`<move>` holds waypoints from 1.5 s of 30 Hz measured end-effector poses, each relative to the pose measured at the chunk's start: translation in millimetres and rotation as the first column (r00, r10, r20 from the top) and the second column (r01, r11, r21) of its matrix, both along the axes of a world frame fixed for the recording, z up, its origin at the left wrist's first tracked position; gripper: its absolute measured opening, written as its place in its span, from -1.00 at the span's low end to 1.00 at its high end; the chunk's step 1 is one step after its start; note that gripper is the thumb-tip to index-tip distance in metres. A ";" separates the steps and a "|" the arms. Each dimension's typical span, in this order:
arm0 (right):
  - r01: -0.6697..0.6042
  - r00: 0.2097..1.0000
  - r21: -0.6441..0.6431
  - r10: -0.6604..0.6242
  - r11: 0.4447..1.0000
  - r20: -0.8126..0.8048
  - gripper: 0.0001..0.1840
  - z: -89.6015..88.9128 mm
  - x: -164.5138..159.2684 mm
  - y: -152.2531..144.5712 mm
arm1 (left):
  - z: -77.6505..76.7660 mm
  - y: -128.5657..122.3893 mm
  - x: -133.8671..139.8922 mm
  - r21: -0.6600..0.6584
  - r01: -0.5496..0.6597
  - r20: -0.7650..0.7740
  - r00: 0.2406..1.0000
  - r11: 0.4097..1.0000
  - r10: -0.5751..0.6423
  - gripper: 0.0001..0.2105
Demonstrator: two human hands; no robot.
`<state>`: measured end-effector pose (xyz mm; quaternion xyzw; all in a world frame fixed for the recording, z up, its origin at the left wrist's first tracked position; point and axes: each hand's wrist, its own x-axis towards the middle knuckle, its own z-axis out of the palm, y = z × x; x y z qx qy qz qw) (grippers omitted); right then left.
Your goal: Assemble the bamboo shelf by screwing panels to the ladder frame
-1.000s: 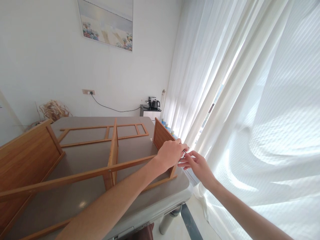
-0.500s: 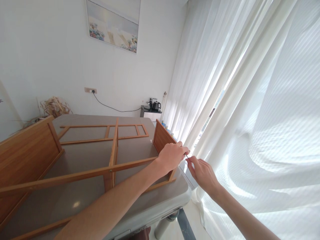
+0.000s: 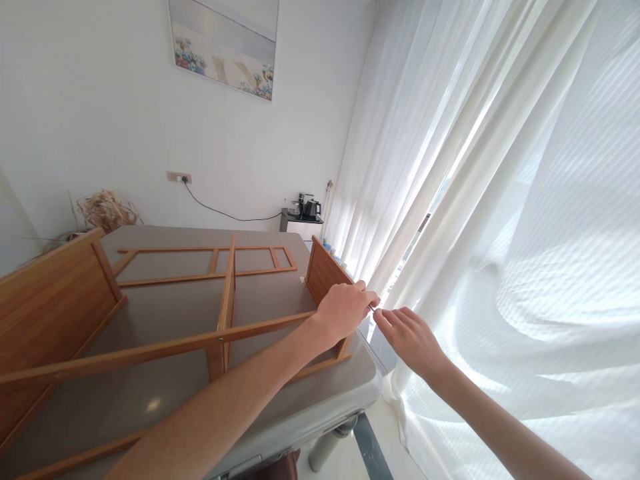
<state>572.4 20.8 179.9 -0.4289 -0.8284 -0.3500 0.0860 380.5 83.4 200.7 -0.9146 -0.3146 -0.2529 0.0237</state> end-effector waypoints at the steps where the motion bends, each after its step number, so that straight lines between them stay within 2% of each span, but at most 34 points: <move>1: 0.025 0.998 -0.058 -0.029 0.998 -0.061 -0.72 1.7 -1.1 -0.8 | 0.1 -0.2 -0.1 0.002 -0.002 -0.003 1.000 1.000 0.002 -0.82; 3: 0.053 0.951 -0.242 -0.123 0.969 -0.283 -0.79 3.3 -4.7 -1.4 | 0.8 -0.9 -0.4 0.010 -0.003 -0.013 1.000 1.000 0.003 -0.81; 4: 0.032 0.883 -0.351 -0.190 0.936 -0.428 -0.83 3.2 -7.2 -1.4 | 1.2 -1.2 -0.7 0.012 -0.005 -0.018 1.000 1.000 0.005 -0.81; 5: -0.020 0.780 -0.449 -0.267 0.893 -0.566 -0.83 2.5 -10.2 -1.1 | 1.7 -1.5 -0.9 0.012 -0.006 -0.023 1.000 1.000 0.007 -0.80; 7: -0.189 0.521 -0.568 -0.408 0.801 -0.749 -0.76 0.0 -16.9 -0.6 | 2.4 -1.9 -1.3 0.009 -0.011 -0.030 0.999 1.000 0.011 -0.81; 9: -0.333 0.293 -0.582 -0.505 0.742 -0.812 -0.66 -2.9 -23.6 -0.7 | 2.9 -2.1 -1.8 0.007 -0.011 -0.030 0.999 1.000 0.011 -0.81; 12: -0.449 0.070 -0.543 -0.578 0.709 -0.813 -0.58 -5.7 -33.0 -3.1 | 3.4 -2.3 -2.3 -0.002 -0.004 -0.031 1.000 1.000 0.004 -0.80; 15: -0.484 -0.059 -0.502 -0.599 0.717 -0.798 -0.58 -7.4 -40.5 -5.6 | 4.0 -2.9 -2.6 -0.012 -0.011 -0.038 0.999 1.000 0.010 -0.81; 18: -0.474 -0.099 -0.473 -0.579 0.743 -0.809 -0.59 -11.1 -43.3 -4.9 | 5.4 -4.0 -2.7 -0.015 -0.019 -0.042 0.999 1.000 0.018 -0.80; 21: -0.429 -0.031 -0.460 -0.522 0.777 -0.852 -0.59 -16.8 -41.3 -3.2 | 7.1 -5.1 -3.0 -0.022 -0.013 -0.045 0.999 1.000 0.012 -0.80; 23: -0.364 0.076 -0.460 -0.467 0.810 -0.881 -0.62 -20.3 -38.2 -4.1 | 7.8 -5.3 -3.1 -0.030 -0.013 -0.044 0.999 0.999 0.012 -0.80; 28: -0.132 0.443 -0.410 -0.316 0.902 -0.839 -0.75 -25.7 -24.0 -9.6 | 6.9 -4.6 -2.6 -0.031 -0.021 -0.037 0.999 0.999 0.020 -0.80; 31: -0.044 0.705 -0.257 -0.153 0.965 -0.693 -0.82 -26.4 -12.4 -7.6 | 6.8 -4.7 -2.4 -0.024 -0.013 -0.043 0.999 1.000 0.012 -0.80; 33: -0.002 0.832 -0.143 -0.077 0.990 -0.550 -0.83 -24.9 -6.3 -4.3 | 7.5 -4.9 -2.5 -0.015 -0.012 -0.046 0.999 1.000 0.011 -0.80; 35: 0.015 0.891 -0.075 -0.047 0.997 -0.451 -0.81 -22.4 -2.5 -0.9 | 8.6 -4.9 -2.7 -0.005 -0.009 -0.041 0.999 1.000 0.009 -0.80; 37: 0.013 0.918 -0.044 -0.029 0.999 -0.395 -0.81 -20.3 -0.8 1.8 | 9.4 -5.0 -2.9 -0.004 -0.002 -0.029 1.000 1.000 0.002 -0.81; 45: -0.026 0.955 0.017 0.030 1.000 -0.296 -0.81 -21.4 2.1 8.3 | 5.3 -3.9 -1.8 -0.026 -0.020 -0.036 0.999 0.999 0.019 -0.81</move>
